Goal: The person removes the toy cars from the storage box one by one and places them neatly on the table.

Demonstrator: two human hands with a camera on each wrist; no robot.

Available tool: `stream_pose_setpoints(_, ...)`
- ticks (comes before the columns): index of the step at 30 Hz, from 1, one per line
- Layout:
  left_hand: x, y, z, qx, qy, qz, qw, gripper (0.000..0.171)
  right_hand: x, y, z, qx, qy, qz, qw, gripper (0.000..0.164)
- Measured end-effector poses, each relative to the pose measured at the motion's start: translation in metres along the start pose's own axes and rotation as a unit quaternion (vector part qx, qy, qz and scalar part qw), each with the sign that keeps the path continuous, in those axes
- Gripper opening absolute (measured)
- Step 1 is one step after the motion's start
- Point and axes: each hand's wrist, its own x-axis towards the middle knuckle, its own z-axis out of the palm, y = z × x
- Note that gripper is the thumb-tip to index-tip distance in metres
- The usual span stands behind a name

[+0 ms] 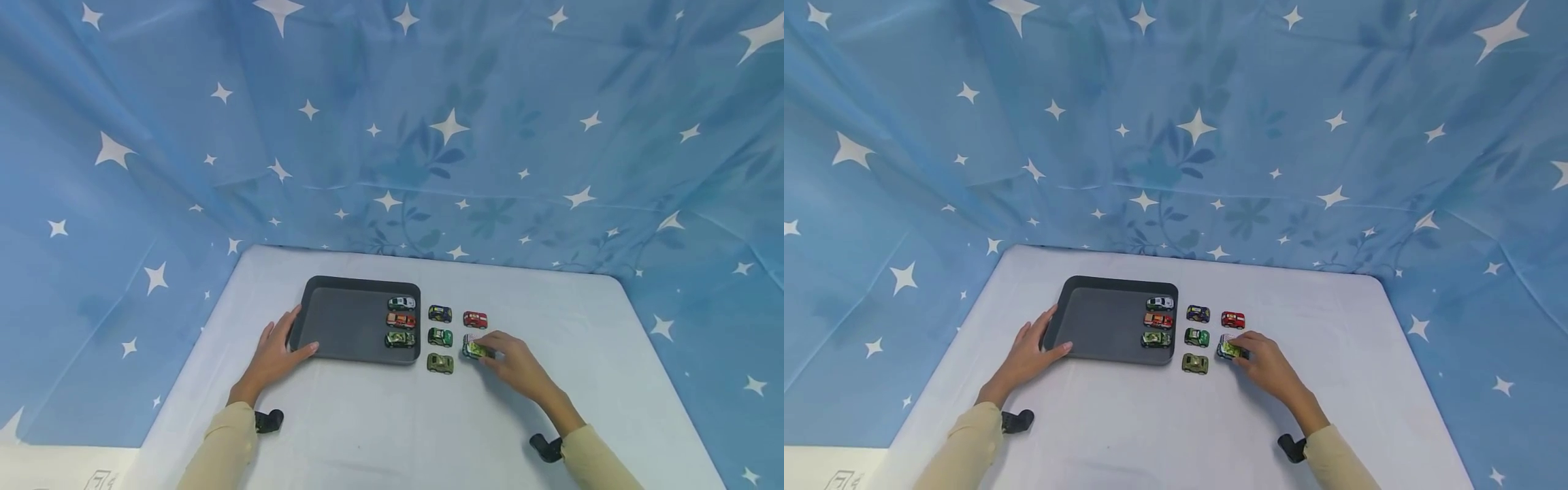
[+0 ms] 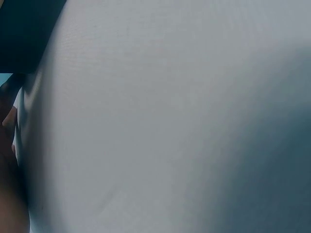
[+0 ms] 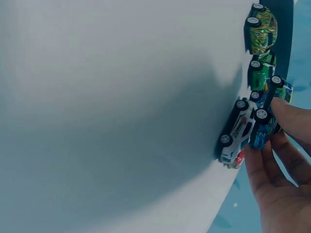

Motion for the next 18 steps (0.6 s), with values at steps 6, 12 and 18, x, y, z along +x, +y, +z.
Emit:
stream_pose_setpoints(6,0.002,-0.002,0.001,0.007,0.006,0.008,0.9999,0.096,-0.008,0.005,0.002,0.005,-0.009,0.02,1.0,0.036)
stream_pose_setpoints(12,0.002,-0.002,0.001,0.0,0.002,-0.001,1.0,0.095,-0.014,0.011,0.008,0.01,-0.017,0.035,0.999,0.036)
stream_pose_setpoints(18,0.001,-0.002,0.002,-0.007,0.003,-0.008,0.9999,0.095,-0.017,0.014,0.011,0.01,-0.02,0.029,0.999,0.036)
